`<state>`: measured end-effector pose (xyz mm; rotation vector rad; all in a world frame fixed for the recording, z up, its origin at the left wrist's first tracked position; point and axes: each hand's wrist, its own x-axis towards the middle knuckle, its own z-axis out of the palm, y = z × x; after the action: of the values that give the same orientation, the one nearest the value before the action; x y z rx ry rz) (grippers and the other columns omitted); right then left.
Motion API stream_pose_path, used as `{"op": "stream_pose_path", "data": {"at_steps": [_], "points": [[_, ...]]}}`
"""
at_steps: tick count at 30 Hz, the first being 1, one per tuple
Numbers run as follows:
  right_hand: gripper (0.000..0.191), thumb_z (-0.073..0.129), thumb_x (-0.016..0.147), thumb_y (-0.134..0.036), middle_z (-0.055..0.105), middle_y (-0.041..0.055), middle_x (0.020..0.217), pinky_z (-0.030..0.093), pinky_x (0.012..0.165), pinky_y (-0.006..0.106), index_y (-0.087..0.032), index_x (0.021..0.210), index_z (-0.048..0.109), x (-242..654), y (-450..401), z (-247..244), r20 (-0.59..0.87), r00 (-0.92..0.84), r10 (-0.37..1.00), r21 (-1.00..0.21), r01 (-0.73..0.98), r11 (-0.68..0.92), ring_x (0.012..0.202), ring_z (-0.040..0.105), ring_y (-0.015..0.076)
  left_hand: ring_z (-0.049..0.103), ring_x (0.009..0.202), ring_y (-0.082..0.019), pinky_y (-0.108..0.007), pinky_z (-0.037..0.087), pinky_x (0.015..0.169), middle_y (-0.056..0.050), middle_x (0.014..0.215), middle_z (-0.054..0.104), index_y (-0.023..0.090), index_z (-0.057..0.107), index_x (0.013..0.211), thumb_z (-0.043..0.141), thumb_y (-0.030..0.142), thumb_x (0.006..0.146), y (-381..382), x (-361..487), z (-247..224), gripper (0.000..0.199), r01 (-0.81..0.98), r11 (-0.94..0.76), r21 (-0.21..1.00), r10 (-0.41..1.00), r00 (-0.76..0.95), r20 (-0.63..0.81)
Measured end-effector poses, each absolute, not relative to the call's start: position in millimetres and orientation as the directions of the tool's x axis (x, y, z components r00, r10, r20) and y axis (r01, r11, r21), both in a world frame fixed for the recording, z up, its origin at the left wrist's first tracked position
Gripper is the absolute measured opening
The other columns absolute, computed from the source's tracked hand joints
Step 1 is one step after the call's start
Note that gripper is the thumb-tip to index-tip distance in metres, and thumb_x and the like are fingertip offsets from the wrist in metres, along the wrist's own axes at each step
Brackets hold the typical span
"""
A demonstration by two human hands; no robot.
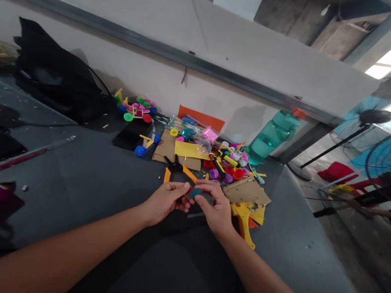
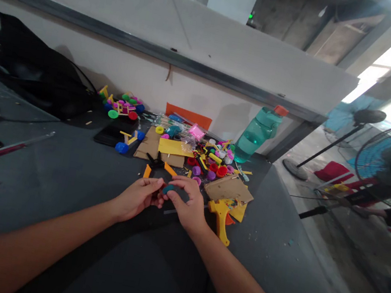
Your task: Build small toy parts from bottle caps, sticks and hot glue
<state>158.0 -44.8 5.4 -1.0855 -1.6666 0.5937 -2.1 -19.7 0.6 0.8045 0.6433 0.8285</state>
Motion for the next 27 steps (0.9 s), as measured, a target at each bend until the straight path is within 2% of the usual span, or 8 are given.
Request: {"op": "stream_pose_path", "data": {"at_steps": [3,7,11,17,21,27], "points": [[0.011,0.062,0.077,-0.026,0.062,0.0059,0.100,0.041,0.091,0.042,-0.024,0.088,0.063,158.9,-44.1,4.2,0.487,-0.025,0.873,-0.801,0.384,0.458,0.099,0.056,0.0213,0.056,0.053,-0.009,-0.024,0.046,0.055,-0.003,0.065,0.064,0.012,0.064,0.076,0.068,0.037,0.071,-20.0,-2.5,2.2,0.026,-0.371,0.435,0.821,0.826,0.528,-0.199],[0.019,0.060,0.078,-0.026,0.061,0.0062,0.104,0.043,0.087,0.040,-0.025,0.097,0.062,159.2,-45.2,6.7,0.484,-0.083,0.871,-0.789,0.390,0.475,0.101,0.055,0.0213,0.055,0.053,-0.008,-0.021,0.045,0.055,-0.002,0.062,0.063,0.012,0.062,0.069,0.072,0.030,0.067,-20.2,-3.3,1.8,0.021,-0.356,0.424,0.833,0.827,0.527,-0.196],[0.015,0.059,0.080,-0.024,0.061,0.0046,0.104,0.039,0.093,0.041,-0.027,0.093,0.065,159.3,-46.1,8.3,0.490,-0.120,0.863,-0.767,0.410,0.493,0.103,0.054,0.0203,0.055,0.052,-0.008,-0.021,0.044,0.055,-0.002,0.061,0.063,0.012,0.062,0.070,0.072,0.031,0.067,-19.6,-3.5,0.0,0.022,-0.353,0.429,0.831,0.824,0.531,-0.199],[0.014,0.061,0.079,-0.023,0.061,0.0049,0.102,0.040,0.092,0.041,-0.026,0.092,0.064,159.1,-44.7,5.7,0.510,-0.070,0.857,-0.783,0.375,0.497,0.100,0.055,0.0202,0.055,0.055,-0.009,-0.023,0.046,0.056,-0.003,0.067,0.064,0.011,0.064,0.071,0.070,0.033,0.069,-18.8,-4.0,0.4,0.023,-0.361,0.422,0.831,0.820,0.542,-0.181],[0.019,0.062,0.078,-0.025,0.062,0.0049,0.102,0.041,0.092,0.043,-0.028,0.097,0.064,158.8,-45.6,8.2,0.525,-0.079,0.848,-0.756,0.415,0.506,0.100,0.055,0.0211,0.055,0.053,-0.008,-0.022,0.044,0.055,-0.003,0.064,0.063,0.011,0.064,0.070,0.071,0.030,0.068,-18.8,-4.3,0.0,0.020,-0.354,0.415,0.838,0.823,0.538,-0.181],[0.016,0.060,0.080,-0.027,0.063,0.0043,0.099,0.042,0.091,0.041,-0.028,0.094,0.067,160.1,-46.5,10.2,0.529,-0.077,0.845,-0.738,0.450,0.503,0.098,0.056,0.0208,0.054,0.054,-0.008,-0.022,0.043,0.055,-0.003,0.064,0.064,0.011,0.064,0.071,0.071,0.029,0.069,-19.2,-3.9,-0.8,0.019,-0.354,0.412,0.840,0.833,0.520,-0.190]]}}
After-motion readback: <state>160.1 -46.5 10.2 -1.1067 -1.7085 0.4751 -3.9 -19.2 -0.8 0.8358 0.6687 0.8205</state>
